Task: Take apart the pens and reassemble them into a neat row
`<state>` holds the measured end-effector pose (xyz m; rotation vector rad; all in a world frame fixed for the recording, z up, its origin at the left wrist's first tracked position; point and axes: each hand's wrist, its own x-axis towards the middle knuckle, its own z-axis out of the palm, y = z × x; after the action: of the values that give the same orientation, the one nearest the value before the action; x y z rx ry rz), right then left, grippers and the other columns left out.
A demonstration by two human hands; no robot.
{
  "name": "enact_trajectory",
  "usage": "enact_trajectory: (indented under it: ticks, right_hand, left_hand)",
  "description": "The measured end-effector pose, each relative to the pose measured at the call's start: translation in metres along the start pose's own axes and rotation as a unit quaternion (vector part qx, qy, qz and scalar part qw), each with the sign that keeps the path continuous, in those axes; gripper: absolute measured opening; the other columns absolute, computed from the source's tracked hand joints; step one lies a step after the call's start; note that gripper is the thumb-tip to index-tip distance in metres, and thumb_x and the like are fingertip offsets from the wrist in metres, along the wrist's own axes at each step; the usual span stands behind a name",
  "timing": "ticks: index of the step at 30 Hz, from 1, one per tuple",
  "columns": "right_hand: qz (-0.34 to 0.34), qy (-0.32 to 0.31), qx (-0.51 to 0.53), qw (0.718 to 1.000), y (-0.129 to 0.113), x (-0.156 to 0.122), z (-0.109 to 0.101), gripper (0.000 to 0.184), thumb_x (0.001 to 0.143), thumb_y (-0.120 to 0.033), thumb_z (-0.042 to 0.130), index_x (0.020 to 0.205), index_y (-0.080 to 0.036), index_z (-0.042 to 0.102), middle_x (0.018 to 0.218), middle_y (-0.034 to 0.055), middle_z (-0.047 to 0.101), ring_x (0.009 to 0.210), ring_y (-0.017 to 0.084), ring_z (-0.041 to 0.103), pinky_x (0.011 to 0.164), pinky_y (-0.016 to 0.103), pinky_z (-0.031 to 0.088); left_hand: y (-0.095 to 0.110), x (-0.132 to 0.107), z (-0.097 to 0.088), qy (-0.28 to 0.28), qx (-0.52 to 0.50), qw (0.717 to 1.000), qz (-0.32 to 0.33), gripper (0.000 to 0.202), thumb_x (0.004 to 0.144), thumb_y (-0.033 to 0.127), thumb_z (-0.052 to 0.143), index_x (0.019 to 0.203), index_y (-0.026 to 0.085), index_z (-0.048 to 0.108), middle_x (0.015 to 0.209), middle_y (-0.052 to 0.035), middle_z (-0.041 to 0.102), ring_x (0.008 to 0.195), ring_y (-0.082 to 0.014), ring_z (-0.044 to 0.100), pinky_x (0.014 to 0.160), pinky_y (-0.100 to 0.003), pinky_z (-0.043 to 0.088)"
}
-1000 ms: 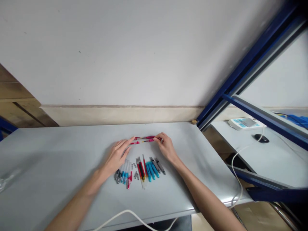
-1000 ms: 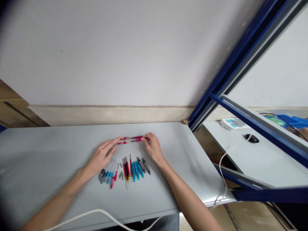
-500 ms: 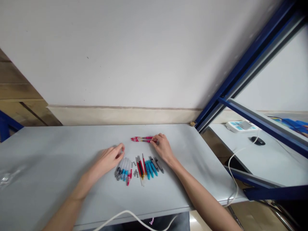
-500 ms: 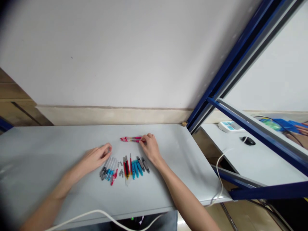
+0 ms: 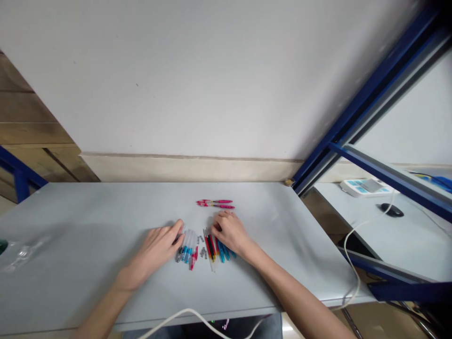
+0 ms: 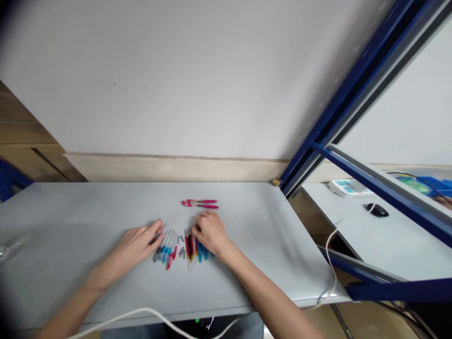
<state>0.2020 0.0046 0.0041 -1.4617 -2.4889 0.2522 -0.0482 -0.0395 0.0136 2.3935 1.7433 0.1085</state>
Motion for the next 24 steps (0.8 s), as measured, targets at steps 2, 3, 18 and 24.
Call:
enact_trajectory:
  ticks: [2, 3, 18, 24]
  right_hand:
    - [0.001, -0.001, -0.026, 1.0, -0.002, 0.001, 0.001, 0.022, 0.096, -0.022, 0.054, 0.076, -0.018, 0.064, 0.086, 0.0066, 0.065, 0.089, 0.022, 0.058, 0.084, 0.032, 0.037]
    - [0.002, -0.001, -0.035, 0.999, -0.003, 0.002, 0.002, 0.022, 0.096, -0.02, 0.052, 0.077, -0.018, 0.064, 0.087, 0.0072, 0.066, 0.09, 0.023, 0.058, 0.083, 0.032, 0.037]
    - [0.112, 0.131, 0.258, 0.95, 0.021, 0.021, -0.006, 0.02, 0.078, -0.018, 0.052, 0.058, -0.019, 0.049, 0.056, -0.0032, 0.047, 0.055, 0.012, 0.04, 0.057, 0.026, 0.028]
    - [0.156, 0.198, 0.425, 0.869, 0.038, 0.018, -0.016, 0.032, 0.085, -0.034, 0.055, 0.057, -0.019, 0.048, 0.057, -0.0033, 0.041, 0.058, 0.013, 0.038, 0.056, 0.026, 0.03]
  left_hand:
    - [-0.004, 0.005, 0.003, -0.001, 0.016, 1.0, -0.001, 0.018, 0.102, 0.036, 0.037, 0.106, 0.025, 0.051, 0.085, -0.0024, 0.07, 0.076, -0.0231, 0.069, 0.064, -0.03, 0.035]
    - [-0.005, 0.008, 0.003, -0.001, 0.019, 1.0, 0.002, 0.018, 0.102, 0.035, 0.037, 0.107, 0.025, 0.052, 0.086, -0.0027, 0.07, 0.077, -0.0234, 0.069, 0.065, -0.03, 0.036]
    - [0.018, 0.06, -0.019, 0.118, -0.122, 0.972, 0.165, 0.037, 0.1, 0.021, 0.039, 0.132, 0.025, 0.056, 0.122, -0.0048, 0.07, 0.101, -0.02, 0.069, 0.087, -0.03, 0.052]
    - [0.02, 0.06, 0.013, 0.147, -0.207, 0.953, 0.164, 0.026, 0.103, 0.024, 0.041, 0.12, 0.024, 0.06, 0.116, -0.005, 0.069, 0.104, -0.0194, 0.066, 0.093, -0.033, 0.052]
